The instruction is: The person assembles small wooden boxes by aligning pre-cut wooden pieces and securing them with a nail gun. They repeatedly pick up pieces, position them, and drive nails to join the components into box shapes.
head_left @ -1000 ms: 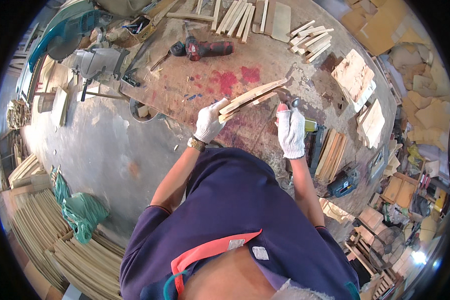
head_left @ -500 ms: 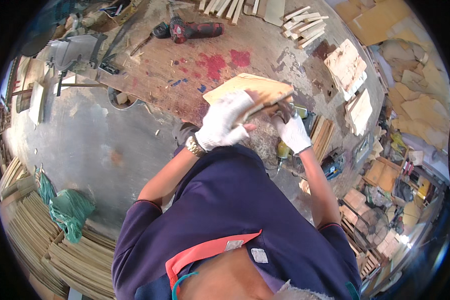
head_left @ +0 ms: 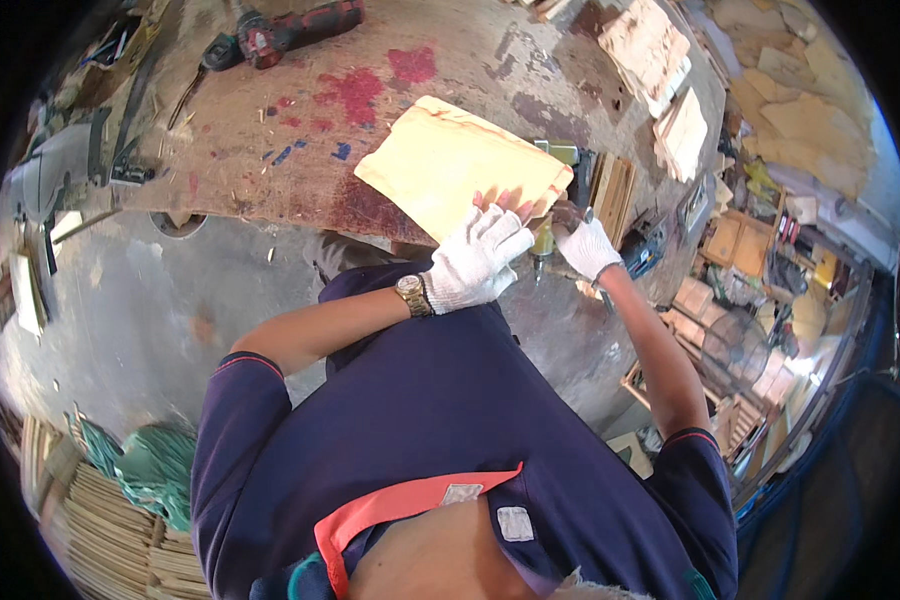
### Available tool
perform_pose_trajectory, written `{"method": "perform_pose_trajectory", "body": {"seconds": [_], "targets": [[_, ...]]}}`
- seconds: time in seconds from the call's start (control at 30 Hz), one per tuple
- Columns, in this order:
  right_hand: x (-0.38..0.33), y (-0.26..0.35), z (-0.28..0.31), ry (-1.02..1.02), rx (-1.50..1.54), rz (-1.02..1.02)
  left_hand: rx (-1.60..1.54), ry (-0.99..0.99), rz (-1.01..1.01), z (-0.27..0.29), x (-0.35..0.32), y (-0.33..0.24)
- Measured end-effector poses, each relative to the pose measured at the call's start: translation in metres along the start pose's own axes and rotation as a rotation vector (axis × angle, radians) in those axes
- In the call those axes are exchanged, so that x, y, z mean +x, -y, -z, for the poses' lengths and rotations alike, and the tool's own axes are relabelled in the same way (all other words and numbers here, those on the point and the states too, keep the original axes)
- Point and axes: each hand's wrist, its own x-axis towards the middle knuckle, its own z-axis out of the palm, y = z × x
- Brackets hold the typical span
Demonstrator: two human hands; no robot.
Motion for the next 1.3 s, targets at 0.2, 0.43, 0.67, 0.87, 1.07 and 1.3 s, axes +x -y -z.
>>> {"method": "perform_pose_trajectory", "body": {"seconds": [0.2, 0.43, 0.67, 0.87, 1.07, 1.3], "targets": [[-0.017, 0.014, -0.053, 0.054, 0.285, -0.543, 0.046, 0.057, -0.165, -0.007, 0.013, 0.010], [-0.004, 0.071, -0.084, -0.264, 1.327, -0.871, -0.231, -0.265, 0.153, 0.061, 0.026, 0.001], [0.024, 0.109, 0.059, -0.891, 1.750, -0.205, -0.547, -0.340, 0.450, 0.132, 0.030, 0.019], [0.030, 0.106, 0.143, -0.707, 1.188, -0.069, -0.347, -0.393, 0.614, 0.149, 0.019, 0.021], [0.052, 0.118, 0.133, -0.614, 1.072, -0.019, -0.111, -0.502, 0.529, 0.188, 0.021, 0.020], [0.057, 0.110, 0.103, -0.573, 0.969, 0.040, 0.322, -0.337, 0.495, 0.243, -0.018, 0.012]]}}
